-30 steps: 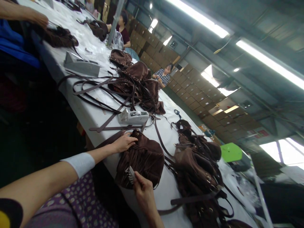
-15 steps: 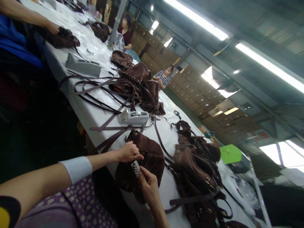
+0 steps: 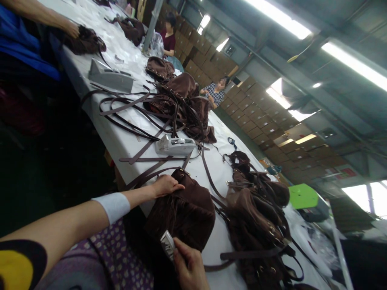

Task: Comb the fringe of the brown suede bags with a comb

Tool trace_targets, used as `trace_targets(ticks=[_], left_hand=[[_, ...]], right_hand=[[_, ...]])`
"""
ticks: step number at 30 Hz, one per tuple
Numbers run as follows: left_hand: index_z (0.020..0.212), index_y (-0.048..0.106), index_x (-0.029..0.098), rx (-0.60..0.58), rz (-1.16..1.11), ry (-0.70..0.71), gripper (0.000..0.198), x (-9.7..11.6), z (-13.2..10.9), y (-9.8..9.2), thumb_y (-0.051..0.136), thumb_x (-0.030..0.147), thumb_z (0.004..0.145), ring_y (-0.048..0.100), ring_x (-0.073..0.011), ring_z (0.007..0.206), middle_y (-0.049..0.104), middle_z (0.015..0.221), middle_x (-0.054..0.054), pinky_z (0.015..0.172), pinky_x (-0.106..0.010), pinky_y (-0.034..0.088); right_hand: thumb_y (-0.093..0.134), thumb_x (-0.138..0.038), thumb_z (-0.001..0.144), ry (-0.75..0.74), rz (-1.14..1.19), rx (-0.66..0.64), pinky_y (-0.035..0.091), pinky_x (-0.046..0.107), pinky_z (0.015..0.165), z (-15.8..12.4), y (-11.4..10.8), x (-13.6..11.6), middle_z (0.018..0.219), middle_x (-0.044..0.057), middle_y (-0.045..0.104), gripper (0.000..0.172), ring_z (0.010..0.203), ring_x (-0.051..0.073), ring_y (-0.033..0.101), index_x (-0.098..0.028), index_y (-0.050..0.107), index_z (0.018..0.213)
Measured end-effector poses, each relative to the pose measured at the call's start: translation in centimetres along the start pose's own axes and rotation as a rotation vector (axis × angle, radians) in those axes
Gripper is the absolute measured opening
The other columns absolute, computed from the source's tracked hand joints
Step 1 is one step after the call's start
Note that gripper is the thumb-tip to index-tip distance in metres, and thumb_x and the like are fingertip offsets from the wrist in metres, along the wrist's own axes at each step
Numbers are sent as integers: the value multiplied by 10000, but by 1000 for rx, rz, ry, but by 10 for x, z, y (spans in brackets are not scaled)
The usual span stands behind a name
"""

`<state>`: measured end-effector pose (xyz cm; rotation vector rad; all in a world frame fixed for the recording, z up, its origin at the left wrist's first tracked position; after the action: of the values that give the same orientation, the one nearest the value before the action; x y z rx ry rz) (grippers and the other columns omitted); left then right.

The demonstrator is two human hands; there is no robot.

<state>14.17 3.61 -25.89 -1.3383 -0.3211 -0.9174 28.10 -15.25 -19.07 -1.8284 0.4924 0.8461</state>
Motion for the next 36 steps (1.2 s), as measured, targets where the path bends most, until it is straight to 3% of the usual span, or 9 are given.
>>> trace_targets(ticks=[4,8,12,16,19,23,25,29,36], left_hand=[[538,606,176,-2,-51,-51,519,-2,3,-3,484,578,842,579,-181,589,632,575,-66,558,-271,330],[545,589,180,30,-157,-89,415,6,8,-19,580,518,784,522,-143,503,564,506,-15,503,-254,334],[959,656,177,80,-277,-13,250,33,13,-36,495,342,863,626,-157,799,697,909,-47,700,-255,457],[1172,576,193,-46,-276,93,341,47,12,-23,397,337,920,579,-172,1078,641,1198,-58,938,-297,409],[1204,546,178,-143,-215,114,421,38,8,-5,235,337,969,542,-189,1154,624,1236,-76,1030,-381,329],[1094,606,228,-217,-147,146,511,26,7,11,135,388,979,554,-192,1140,656,1184,-42,1038,-436,303],[1066,628,250,-242,-113,166,507,26,7,15,177,457,967,531,-216,1172,649,1202,-36,1050,-478,270],[1210,583,218,-239,-16,174,600,30,4,22,264,618,898,399,-294,1296,527,1367,-97,1076,-537,180],[1347,473,211,-175,179,217,720,28,1,35,258,689,853,345,-280,1332,440,1441,-100,1095,-492,169]], right_hand=[[512,-478,880,18,-24,-65,502,286,720,-12,5,-8,829,52,708,382,801,223,631,-183,751,926],[452,-381,926,-50,-97,88,521,272,720,-8,-20,-21,887,70,724,347,817,219,662,-175,707,1041],[401,-278,939,-167,-388,393,503,264,766,4,-63,-29,1025,98,700,339,897,211,661,-179,640,1158],[375,-145,919,-126,-862,528,446,292,678,41,-83,-34,900,85,665,397,787,214,629,-202,570,1260],[442,-58,851,-78,-1144,413,384,306,643,73,-75,-29,829,79,635,417,746,218,597,-217,611,1197],[501,-50,805,-36,-1195,259,341,299,614,82,-54,-14,804,72,642,390,745,216,603,-219,635,1131],[501,-69,815,-22,-1115,227,330,283,599,72,-42,-9,798,45,655,394,727,194,614,-256,626,1138],[502,-111,818,-62,-961,92,322,269,566,39,-11,-7,765,-1,666,359,686,176,634,-320,643,1074],[437,-131,815,-145,-702,54,396,242,545,-18,16,-4,721,30,684,377,639,180,640,-241,651,1104]])
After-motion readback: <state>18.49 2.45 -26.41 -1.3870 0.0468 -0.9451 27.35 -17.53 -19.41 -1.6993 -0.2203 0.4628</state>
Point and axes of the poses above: each hand's wrist, its own z-axis towards the middle knuckle, its own y-axis out of the palm, x = y × z, the point moved 5 cm from there along z, towards the middle knuckle
